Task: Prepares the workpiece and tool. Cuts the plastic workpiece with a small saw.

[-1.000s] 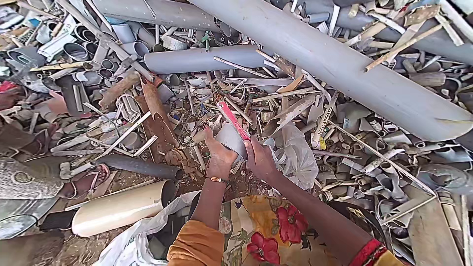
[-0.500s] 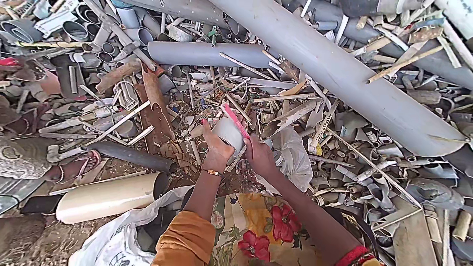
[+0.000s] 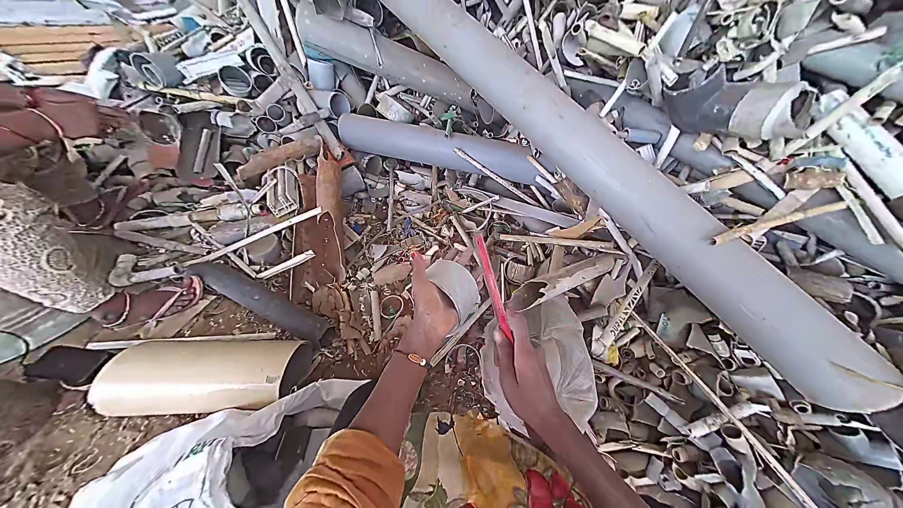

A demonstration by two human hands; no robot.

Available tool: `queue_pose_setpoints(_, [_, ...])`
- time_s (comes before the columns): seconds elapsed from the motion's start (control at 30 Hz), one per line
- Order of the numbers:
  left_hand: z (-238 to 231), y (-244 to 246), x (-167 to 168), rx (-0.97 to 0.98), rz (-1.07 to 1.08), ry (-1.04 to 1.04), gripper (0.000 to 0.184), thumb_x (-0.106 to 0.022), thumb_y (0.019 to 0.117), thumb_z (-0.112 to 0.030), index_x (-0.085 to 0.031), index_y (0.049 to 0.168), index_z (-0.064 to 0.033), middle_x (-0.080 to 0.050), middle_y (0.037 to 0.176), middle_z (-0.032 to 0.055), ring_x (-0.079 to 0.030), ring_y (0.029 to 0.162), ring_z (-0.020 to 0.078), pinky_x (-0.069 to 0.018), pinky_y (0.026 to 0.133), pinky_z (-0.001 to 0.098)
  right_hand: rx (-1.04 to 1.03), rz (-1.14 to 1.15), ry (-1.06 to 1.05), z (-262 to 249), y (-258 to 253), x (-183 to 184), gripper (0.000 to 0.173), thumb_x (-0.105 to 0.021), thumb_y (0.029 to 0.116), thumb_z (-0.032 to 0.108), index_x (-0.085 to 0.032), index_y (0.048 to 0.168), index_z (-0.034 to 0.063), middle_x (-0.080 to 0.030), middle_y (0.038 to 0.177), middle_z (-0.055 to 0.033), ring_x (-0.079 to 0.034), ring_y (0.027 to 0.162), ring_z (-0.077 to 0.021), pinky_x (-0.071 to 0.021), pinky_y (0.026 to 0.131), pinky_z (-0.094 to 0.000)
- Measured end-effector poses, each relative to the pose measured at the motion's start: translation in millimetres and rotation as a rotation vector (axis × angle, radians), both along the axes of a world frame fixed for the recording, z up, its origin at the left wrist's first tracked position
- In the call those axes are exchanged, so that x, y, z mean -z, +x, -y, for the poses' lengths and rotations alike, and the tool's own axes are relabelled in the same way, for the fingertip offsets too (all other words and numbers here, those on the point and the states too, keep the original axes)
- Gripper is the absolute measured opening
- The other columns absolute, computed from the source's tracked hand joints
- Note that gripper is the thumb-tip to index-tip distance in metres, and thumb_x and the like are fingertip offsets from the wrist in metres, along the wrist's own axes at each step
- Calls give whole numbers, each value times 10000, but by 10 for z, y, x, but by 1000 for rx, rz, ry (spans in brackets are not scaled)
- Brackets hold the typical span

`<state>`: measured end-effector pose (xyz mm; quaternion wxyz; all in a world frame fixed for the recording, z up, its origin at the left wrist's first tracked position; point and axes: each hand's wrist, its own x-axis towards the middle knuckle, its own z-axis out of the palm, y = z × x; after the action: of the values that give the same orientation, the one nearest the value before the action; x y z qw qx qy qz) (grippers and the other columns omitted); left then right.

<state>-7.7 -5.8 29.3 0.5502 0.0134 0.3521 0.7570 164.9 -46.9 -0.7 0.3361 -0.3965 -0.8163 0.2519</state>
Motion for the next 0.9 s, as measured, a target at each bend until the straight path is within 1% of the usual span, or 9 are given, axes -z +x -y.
queue_pose_setpoints(0.1, [8, 8, 80, 48, 51, 38, 856, -84, 1003, -720, -478, 1455, -110, -602, 1374, 152, -634, 1156, 306, -543, 903, 491, 107, -362, 239, 67, 42, 3, 462, -314, 1133, 358, -426, 1328, -46, -561, 701, -20, -554, 526, -63, -535, 504, -235])
queue_pose_setpoints(0.27, [-16, 137, 96, 98, -36, 38, 853, -81, 1014, -698, -476, 1446, -77, -608, 1360, 168, -630, 1168, 303, -529, 947, 487, 81, 54, -268, -16, 87, 101, 426, -455, 1050, 120, -467, 1423, -86, -656, 775, -173, -663, 693, -325, -547, 684, -506])
queue_pose_setpoints(0.37, [-7, 156, 70, 146, -95, 35, 782, -90, 1044, -640, -486, 1444, -97, -636, 1312, 155, -650, 1130, 302, -548, 906, 497, 210, -265, -63, -36, 153, -69, 369, -480, 1037, 165, -529, 1268, -119, -539, 639, -35, -529, 503, -119, -489, 503, -308])
queue_pose_setpoints(0.43, [-16, 212, 37, 120, -253, 14, 592, -194, 1107, -476, -559, 1341, -73, -698, 1126, 135, -697, 973, 249, -589, 825, 446, 193, -452, -117, -67, 260, -167, 367, -518, 1023, 180, -525, 1264, -97, -537, 671, 9, -512, 499, -48, -487, 486, -244])
queue_pose_setpoints(0.5, [4, 310, 79, 128, -493, -11, 341, -404, 1105, -230, -525, 1347, -22, -709, 1143, 120, -705, 989, 178, -592, 863, 357, 168, -566, -397, -127, 346, -183, 309, -584, 983, 148, -572, 1239, -23, -530, 668, 35, -489, 469, -35, -471, 455, -223])
queue_pose_setpoints(0.57, [105, 429, 94, 206, -832, -41, 447, -649, 973, -82, -484, 1368, 49, -662, 1220, 106, -645, 1098, 98, -529, 974, 274, 154, -680, -730, -189, 352, -202, 305, -611, 982, 81, -555, 1273, 6, -480, 613, 34, -444, 415, -52, -437, 403, -220])
queue_pose_setpoints(0.67, [216, 561, 194, 319, -1157, 35, 658, -846, 756, -135, -531, 1299, 63, -698, 1133, 56, -659, 1043, 34, -545, 952, 231, 75, -858, -1090, -291, 340, -272, 205, -529, 1030, 82, -487, 1229, 57, -481, 562, 3, -440, 377, -65, -412, 358, -204])
queue_pose_setpoints(0.8, [318, 664, 151, 458, -939, 17, 520, -719, 830, 29, -473, 1287, 70, -659, 1065, 33, -647, 968, 13, -540, 898, 205, 121, -916, -1184, -350, 341, -281, 40, -507, 1049, 65, -502, 1089, 62, -505, 559, -10, -462, 380, -70, -407, 355, -203])
queue_pose_setpoints(0.9, [268, 651, 248, 498, -523, 136, 353, -603, 818, -50, -551, 1166, -26, -723, 974, 24, -703, 905, 95, -588, 841, 289, 157, -1008, -1103, -355, 366, -274, 63, -497, 1048, 7, -558, 1056, 20, -522, 521, -10, -475, 372, -66, -412, 360, -202])
